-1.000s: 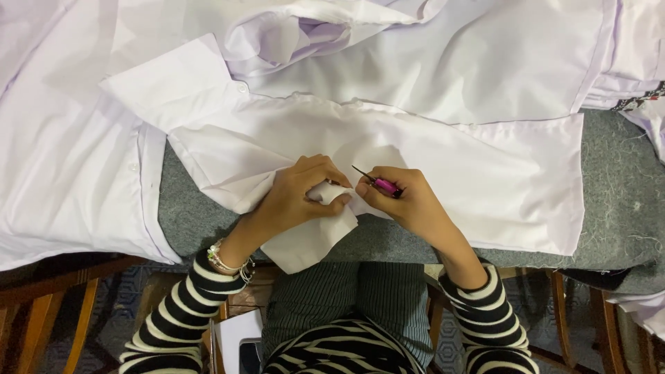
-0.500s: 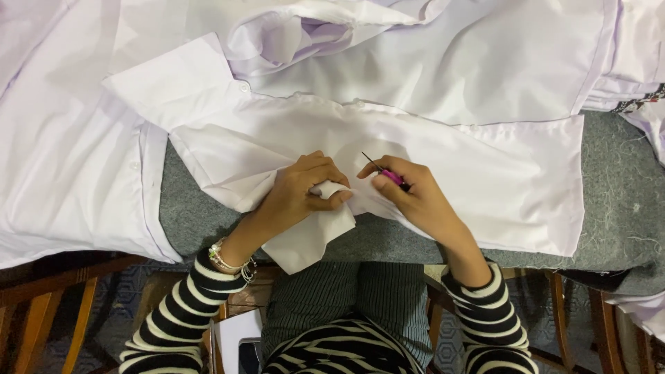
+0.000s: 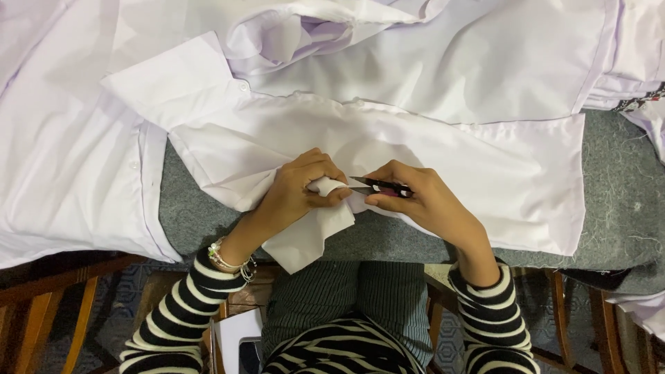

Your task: Folding white shirts and trimming loose threads with a small hand tool on a work table.

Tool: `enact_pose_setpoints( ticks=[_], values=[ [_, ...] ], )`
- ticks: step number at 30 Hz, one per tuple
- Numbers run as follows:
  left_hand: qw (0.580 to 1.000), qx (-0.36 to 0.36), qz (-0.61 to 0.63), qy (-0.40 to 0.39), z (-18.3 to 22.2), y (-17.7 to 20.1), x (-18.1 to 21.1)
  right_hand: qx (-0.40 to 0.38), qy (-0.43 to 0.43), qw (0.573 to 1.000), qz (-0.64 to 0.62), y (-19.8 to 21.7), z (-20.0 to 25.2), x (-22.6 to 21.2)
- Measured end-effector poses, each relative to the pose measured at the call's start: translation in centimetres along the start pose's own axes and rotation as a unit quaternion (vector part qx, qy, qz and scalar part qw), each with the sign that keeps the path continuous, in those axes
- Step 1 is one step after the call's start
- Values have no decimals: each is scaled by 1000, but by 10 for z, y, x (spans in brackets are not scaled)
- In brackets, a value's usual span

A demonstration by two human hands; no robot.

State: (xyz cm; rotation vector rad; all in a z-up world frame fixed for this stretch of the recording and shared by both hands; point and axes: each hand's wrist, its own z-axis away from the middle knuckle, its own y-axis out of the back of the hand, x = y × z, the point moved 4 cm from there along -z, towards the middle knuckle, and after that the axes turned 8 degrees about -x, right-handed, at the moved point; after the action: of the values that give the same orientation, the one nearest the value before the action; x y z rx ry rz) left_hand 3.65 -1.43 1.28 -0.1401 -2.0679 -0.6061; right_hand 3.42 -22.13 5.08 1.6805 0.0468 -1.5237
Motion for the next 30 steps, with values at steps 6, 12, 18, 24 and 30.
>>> enact_pose_setpoints(
  ticks=[6, 12, 18, 24, 30],
  values=[
    [1000, 6, 6, -7, 0, -1, 4, 24, 16, 1000, 9, 0, 1, -2],
    [1000, 3, 1, -17, 0, -3, -1, 23, 11, 1000, 17, -2, 0, -6],
    [1000, 6, 0, -20, 1, -4, -1, 25, 7, 1000, 10, -3, 1, -4],
    [1000, 5, 14, -19, -1, -2, 2, 29, 11, 999, -9, -4, -1, -3],
    [1000, 5, 10, -6, -2, 0, 8, 28, 12, 999, -16, -4, -2, 0]
  ],
)
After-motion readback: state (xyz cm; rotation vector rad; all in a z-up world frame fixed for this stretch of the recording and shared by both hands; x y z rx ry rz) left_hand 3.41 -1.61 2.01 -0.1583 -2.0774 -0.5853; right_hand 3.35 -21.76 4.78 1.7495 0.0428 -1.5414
